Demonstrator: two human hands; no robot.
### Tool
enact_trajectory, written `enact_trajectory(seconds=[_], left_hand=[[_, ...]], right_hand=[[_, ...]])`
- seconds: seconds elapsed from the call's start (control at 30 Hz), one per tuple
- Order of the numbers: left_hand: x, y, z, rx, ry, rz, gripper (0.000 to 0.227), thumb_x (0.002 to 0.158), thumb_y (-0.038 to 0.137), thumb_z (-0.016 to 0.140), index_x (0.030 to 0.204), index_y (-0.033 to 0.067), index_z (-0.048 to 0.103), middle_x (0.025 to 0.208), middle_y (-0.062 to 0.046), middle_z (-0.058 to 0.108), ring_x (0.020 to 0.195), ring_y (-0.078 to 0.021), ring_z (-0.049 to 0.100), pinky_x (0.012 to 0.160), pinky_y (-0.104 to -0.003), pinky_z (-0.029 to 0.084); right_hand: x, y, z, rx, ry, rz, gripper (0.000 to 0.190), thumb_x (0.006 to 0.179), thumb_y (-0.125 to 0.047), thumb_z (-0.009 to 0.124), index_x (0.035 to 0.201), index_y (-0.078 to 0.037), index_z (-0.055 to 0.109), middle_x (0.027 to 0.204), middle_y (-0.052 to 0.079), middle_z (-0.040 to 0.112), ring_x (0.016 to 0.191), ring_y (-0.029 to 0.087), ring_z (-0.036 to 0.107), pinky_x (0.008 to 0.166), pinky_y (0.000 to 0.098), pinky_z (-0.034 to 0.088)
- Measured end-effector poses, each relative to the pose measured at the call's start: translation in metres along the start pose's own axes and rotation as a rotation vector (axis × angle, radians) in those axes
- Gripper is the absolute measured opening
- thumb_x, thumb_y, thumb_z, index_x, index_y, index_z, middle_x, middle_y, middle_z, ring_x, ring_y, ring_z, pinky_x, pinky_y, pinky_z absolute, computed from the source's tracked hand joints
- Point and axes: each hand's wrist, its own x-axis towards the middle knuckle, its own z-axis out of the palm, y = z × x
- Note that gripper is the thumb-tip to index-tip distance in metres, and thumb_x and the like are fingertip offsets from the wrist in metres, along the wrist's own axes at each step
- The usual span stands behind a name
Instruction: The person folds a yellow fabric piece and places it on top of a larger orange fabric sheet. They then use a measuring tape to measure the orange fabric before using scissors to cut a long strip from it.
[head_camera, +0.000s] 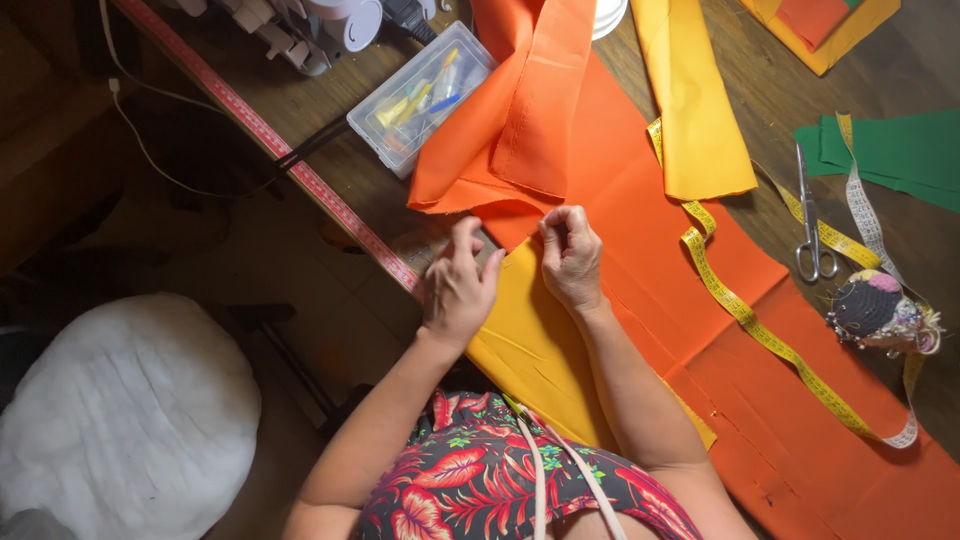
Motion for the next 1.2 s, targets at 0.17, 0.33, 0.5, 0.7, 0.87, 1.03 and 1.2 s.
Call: enact_trajectory(seconds=[0.17,0.33,0.5,0.7,0.87,1.03,1.2], left_hand=[[0.013,0.010,0.020,-0.757,-0.132,-0.488,0.067,0.098,0.020,0.068,0.146,0.0077,0.024,0.119,-0.030,0.067,0.069,-0.0338,0.076,0.053,-0.032,0.066],[0.028,0.021,0.021,-0.704,-0.098,-0.602,0.097,0.090,0.024,0.079,0.149,-0.0069,0.009,0.107,-0.026,0.073,0.048,-0.0208,0.070,0.036,-0.024,0.059],[0.036,-0.009,0.061,-0.666,-0.003,-0.599,0.099,0.081,0.010,0.084,0.148,-0.0058,0.012,0.078,-0.015,0.072,0.036,-0.0166,0.062,0.026,-0.024,0.051],[0.038,0.010,0.053,-0.839,0.042,-0.613,0.104,0.084,0.005,0.082,0.157,0.0039,0.008,0.085,-0.013,0.072,0.056,-0.0178,0.069,0.045,-0.025,0.058],[0.032,-0.004,0.063,-0.728,0.013,-0.546,0.097,0.085,0.008,0.082,0.156,0.0068,0.016,0.091,-0.014,0.074,0.066,-0.0193,0.073,0.055,-0.027,0.060],[0.033,0.014,0.040,-0.497,-0.015,-0.401,0.077,0.087,0.017,0.080,0.147,0.0097,0.034,0.097,-0.011,0.078,0.074,-0.0175,0.074,0.060,-0.026,0.059],[0.035,0.004,0.065,-0.876,-0.040,-0.404,0.075,0.090,0.006,0.077,0.149,0.0097,0.031,0.111,-0.023,0.072,0.096,-0.0351,0.075,0.075,-0.040,0.067]], right_hand=[[0.001,0.004,-0.001,0.030,-0.002,0.001,0.012,0.098,-0.004,0.069,0.094,-0.009,0.059,0.084,0.010,0.070,0.074,0.033,0.071,0.068,0.0417,0.057],[-0.001,0.011,-0.003,0.056,-0.004,0.008,0.011,0.098,-0.004,0.069,0.094,-0.008,0.059,0.083,0.011,0.069,0.073,0.033,0.070,0.067,0.0415,0.056],[0.000,0.010,-0.004,0.084,-0.003,-0.026,0.010,0.098,-0.005,0.069,0.094,-0.009,0.061,0.082,0.010,0.067,0.073,0.034,0.069,0.069,0.0411,0.057],[0.001,0.005,-0.005,0.087,-0.001,-0.046,0.011,0.096,-0.005,0.072,0.092,-0.010,0.063,0.080,0.010,0.066,0.074,0.035,0.069,0.069,0.0418,0.056],[0.003,0.001,-0.009,0.157,0.003,0.066,0.009,0.096,-0.006,0.073,0.092,-0.009,0.066,0.082,0.010,0.070,0.072,0.026,0.070,0.066,0.0364,0.056],[0.003,0.006,-0.008,0.271,0.029,0.182,0.008,0.096,-0.006,0.074,0.090,-0.008,0.069,0.082,0.006,0.072,0.070,0.016,0.067,0.066,0.0309,0.056],[0.005,0.010,-0.013,0.277,0.045,0.197,0.012,0.093,-0.010,0.078,0.088,-0.004,0.069,0.110,0.013,0.070,0.091,0.021,0.070,0.069,0.0288,0.060]])
